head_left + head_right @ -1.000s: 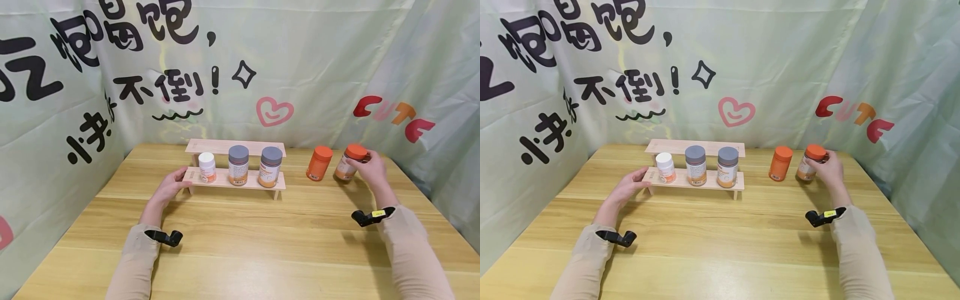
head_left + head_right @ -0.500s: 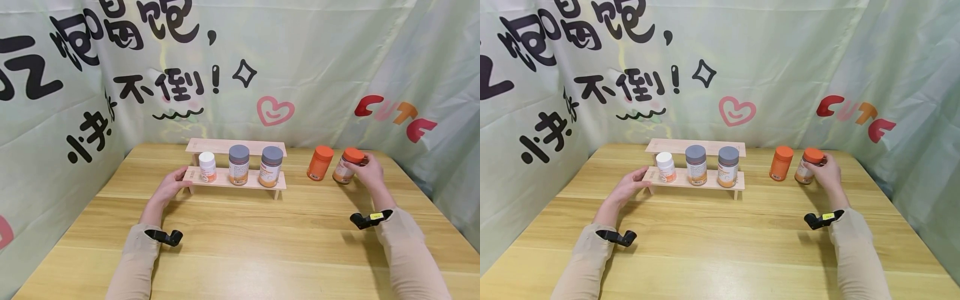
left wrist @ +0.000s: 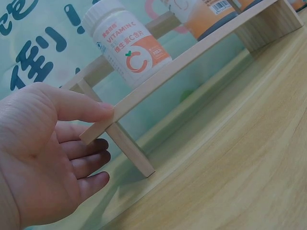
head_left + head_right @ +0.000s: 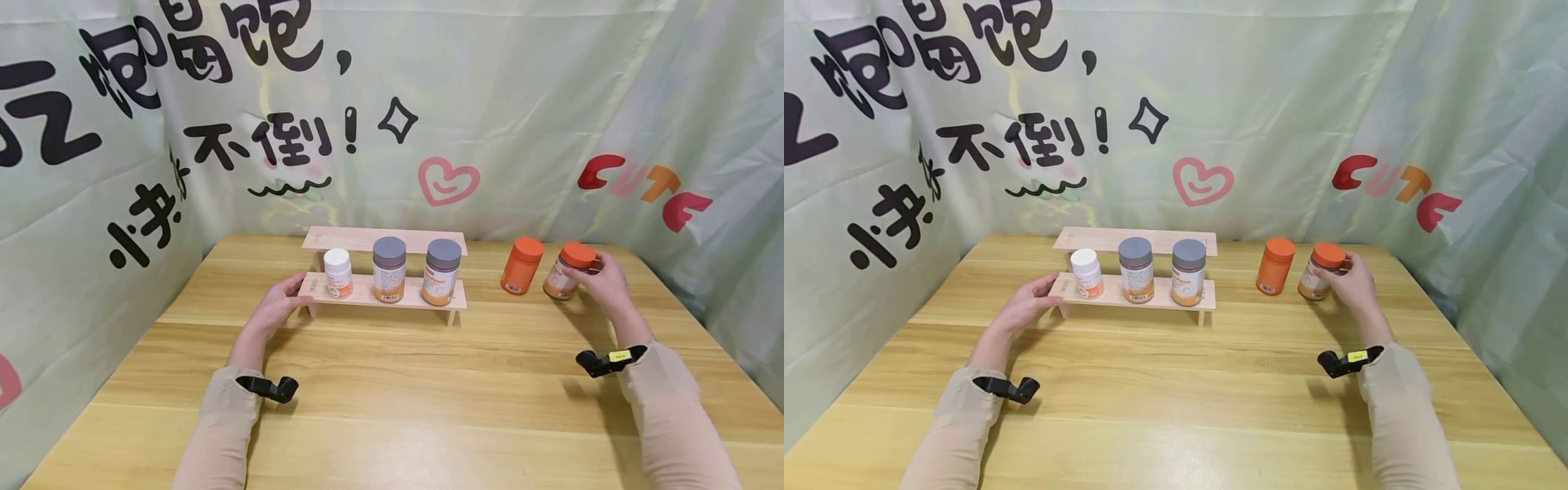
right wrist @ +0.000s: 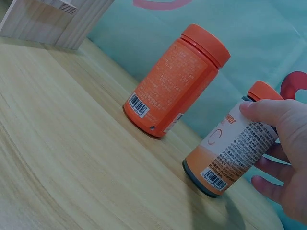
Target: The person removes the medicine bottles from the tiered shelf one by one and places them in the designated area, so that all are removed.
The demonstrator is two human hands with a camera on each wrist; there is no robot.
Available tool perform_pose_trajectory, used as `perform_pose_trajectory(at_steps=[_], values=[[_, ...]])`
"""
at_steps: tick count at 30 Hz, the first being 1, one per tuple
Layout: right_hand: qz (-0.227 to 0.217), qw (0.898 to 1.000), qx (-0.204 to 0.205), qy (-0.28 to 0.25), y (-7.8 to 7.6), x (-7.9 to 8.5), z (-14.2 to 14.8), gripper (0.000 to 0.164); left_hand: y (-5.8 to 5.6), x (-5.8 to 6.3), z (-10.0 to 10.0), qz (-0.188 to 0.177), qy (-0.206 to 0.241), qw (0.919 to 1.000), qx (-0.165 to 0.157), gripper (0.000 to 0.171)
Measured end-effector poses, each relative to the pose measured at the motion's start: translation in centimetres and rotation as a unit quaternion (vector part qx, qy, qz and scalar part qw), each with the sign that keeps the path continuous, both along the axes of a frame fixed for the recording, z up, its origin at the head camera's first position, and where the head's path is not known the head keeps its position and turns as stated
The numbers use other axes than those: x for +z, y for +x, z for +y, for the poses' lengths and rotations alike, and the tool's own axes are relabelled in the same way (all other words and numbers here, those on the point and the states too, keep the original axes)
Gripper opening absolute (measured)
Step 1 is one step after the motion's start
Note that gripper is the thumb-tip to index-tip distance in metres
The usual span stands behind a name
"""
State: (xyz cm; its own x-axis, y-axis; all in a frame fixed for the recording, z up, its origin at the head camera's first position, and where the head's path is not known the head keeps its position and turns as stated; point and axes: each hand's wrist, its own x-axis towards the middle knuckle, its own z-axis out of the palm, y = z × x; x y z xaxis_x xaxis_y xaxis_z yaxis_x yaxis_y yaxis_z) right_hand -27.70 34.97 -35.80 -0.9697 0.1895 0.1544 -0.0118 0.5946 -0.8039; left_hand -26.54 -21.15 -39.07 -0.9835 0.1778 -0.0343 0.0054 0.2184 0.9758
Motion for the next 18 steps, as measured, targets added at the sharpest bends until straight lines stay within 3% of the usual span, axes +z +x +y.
perform_pose_trajectory(at_steps=[18], values=[[0.032, 0.999, -0.007, -0.017, 1.4, 1.3, 1.0, 0.073, 0.0, -0.1, -0.2, 0.004, 0.003, 1.0000, -0.003, 0.071]])
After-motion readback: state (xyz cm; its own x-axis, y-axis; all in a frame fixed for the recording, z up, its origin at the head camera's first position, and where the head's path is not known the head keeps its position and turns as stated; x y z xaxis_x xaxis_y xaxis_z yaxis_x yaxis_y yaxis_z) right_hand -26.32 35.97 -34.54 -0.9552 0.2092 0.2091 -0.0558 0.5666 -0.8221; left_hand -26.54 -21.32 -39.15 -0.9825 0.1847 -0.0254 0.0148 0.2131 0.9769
